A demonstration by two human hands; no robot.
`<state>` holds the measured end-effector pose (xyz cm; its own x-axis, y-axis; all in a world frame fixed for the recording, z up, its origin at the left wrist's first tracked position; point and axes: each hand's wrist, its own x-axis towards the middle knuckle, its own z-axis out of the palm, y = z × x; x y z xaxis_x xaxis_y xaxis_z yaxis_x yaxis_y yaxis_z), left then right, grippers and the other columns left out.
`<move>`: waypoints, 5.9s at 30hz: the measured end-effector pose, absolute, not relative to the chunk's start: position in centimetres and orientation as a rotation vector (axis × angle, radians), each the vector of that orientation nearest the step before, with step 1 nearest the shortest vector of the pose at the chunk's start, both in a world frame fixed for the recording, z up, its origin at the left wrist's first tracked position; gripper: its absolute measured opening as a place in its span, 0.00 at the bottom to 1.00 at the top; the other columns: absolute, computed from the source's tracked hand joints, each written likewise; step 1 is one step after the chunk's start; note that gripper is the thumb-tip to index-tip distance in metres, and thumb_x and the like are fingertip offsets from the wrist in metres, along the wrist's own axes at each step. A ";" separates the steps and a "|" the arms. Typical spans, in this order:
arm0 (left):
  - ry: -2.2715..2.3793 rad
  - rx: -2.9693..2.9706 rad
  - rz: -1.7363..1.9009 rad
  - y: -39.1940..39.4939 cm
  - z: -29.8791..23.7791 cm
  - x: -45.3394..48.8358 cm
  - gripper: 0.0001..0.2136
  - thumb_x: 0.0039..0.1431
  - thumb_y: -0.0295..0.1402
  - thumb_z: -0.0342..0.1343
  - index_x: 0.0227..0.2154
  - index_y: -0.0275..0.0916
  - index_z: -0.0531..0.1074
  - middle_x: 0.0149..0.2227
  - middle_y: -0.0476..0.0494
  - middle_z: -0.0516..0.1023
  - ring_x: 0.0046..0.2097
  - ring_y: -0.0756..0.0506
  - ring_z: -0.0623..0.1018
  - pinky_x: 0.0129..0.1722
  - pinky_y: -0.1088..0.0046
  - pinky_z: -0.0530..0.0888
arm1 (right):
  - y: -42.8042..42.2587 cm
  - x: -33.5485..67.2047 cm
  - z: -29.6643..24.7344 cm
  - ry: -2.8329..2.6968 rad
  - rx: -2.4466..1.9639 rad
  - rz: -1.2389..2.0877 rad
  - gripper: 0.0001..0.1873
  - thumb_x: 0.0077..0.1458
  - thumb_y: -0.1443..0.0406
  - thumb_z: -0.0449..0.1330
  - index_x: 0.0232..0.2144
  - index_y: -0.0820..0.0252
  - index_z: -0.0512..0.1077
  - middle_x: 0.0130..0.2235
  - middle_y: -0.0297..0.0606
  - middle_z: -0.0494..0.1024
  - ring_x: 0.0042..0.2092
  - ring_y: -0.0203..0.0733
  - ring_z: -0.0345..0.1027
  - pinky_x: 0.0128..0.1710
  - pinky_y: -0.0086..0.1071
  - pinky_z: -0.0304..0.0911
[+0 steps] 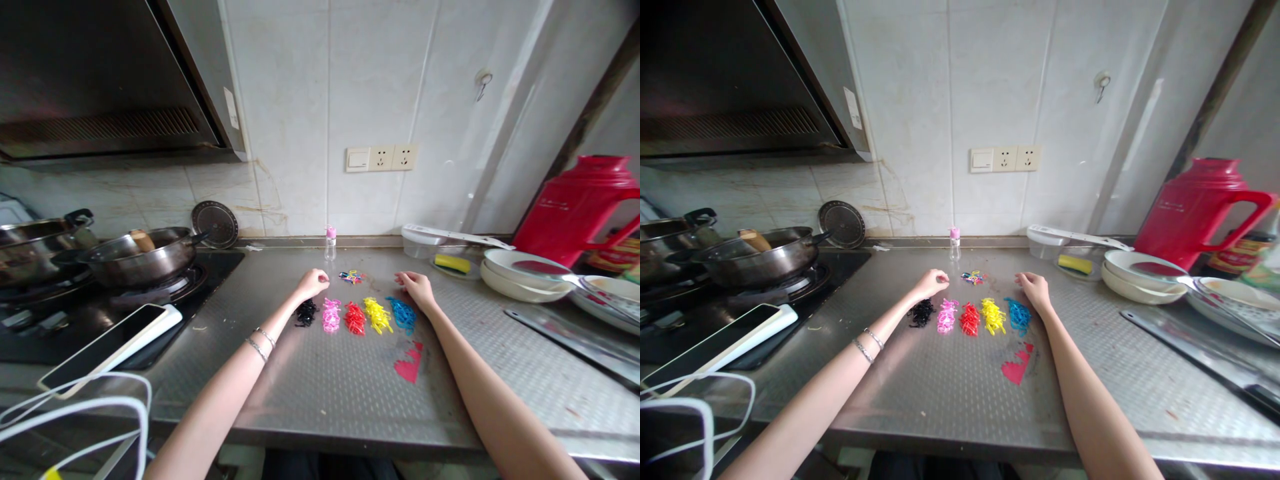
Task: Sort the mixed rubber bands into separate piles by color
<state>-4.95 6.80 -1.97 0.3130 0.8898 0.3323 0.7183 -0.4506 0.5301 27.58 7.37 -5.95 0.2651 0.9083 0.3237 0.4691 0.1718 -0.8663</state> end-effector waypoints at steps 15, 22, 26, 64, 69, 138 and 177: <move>1.642 2.470 0.604 8.7 -0.8 -0.6 0.11 0.51 0.34 0.53 0.36 0.37 0.73 0.41 0.39 0.71 0.40 0.44 0.72 0.40 0.70 0.67 | 7.2 27.6 -5.8 -1.342 -1.503 0.483 0.21 0.42 0.57 0.51 0.30 0.67 0.76 0.26 0.42 0.77 0.23 0.36 0.65 0.22 0.26 0.60; 1.676 2.516 0.493 8.5 -1.1 -0.2 0.10 0.53 0.33 0.49 0.35 0.38 0.74 0.41 0.39 0.71 0.39 0.45 0.73 0.39 0.71 0.67 | 7.3 27.7 -5.9 -1.370 -1.531 0.450 0.21 0.43 0.57 0.51 0.30 0.66 0.76 0.25 0.40 0.76 0.23 0.36 0.65 0.23 0.26 0.59; 1.683 2.532 0.522 8.6 -1.5 -0.1 0.11 0.55 0.33 0.48 0.37 0.39 0.73 0.41 0.39 0.70 0.39 0.44 0.73 0.39 0.70 0.67 | 7.2 27.6 -5.7 -1.366 -1.548 0.444 0.20 0.42 0.57 0.51 0.28 0.66 0.76 0.24 0.40 0.76 0.22 0.35 0.65 0.23 0.26 0.59; 1.430 2.301 1.040 2.9 1.2 -10.2 0.08 0.49 0.34 0.54 0.28 0.35 0.75 0.31 0.44 0.74 0.30 0.51 0.69 0.32 0.76 0.66 | 6.8 27.5 -5.3 -1.416 -1.582 0.449 0.18 0.42 0.58 0.52 0.26 0.65 0.76 0.23 0.39 0.76 0.23 0.37 0.66 0.25 0.27 0.59; 1.350 2.236 0.847 2.6 2.6 -12.1 0.07 0.47 0.33 0.55 0.27 0.34 0.74 0.28 0.45 0.76 0.30 0.50 0.72 0.33 0.76 0.66 | 6.8 27.5 -5.3 -1.444 -1.597 0.448 0.19 0.42 0.58 0.52 0.26 0.65 0.76 0.23 0.39 0.76 0.24 0.37 0.66 0.25 0.27 0.59; 1.443 2.034 0.813 3.6 -0.5 -12.2 0.17 0.48 0.32 0.47 0.40 0.31 0.69 0.20 0.48 0.72 0.23 0.51 0.68 0.28 0.75 0.63 | 5.6 20.8 -3.9 -2.452 -1.376 0.051 0.18 0.56 0.59 0.44 0.45 0.47 0.69 0.53 0.31 0.66 0.54 0.45 0.54 0.51 0.44 0.52; 1.437 1.986 0.787 3.4 -0.8 -11.9 0.17 0.48 0.32 0.46 0.40 0.31 0.70 0.21 0.48 0.71 0.21 0.52 0.65 0.22 0.78 0.60 | 2.7 19.9 1.8 -2.331 -1.097 0.587 0.17 0.51 0.58 0.50 0.30 0.59 0.76 0.35 0.35 0.77 0.35 0.39 0.69 0.36 0.29 0.63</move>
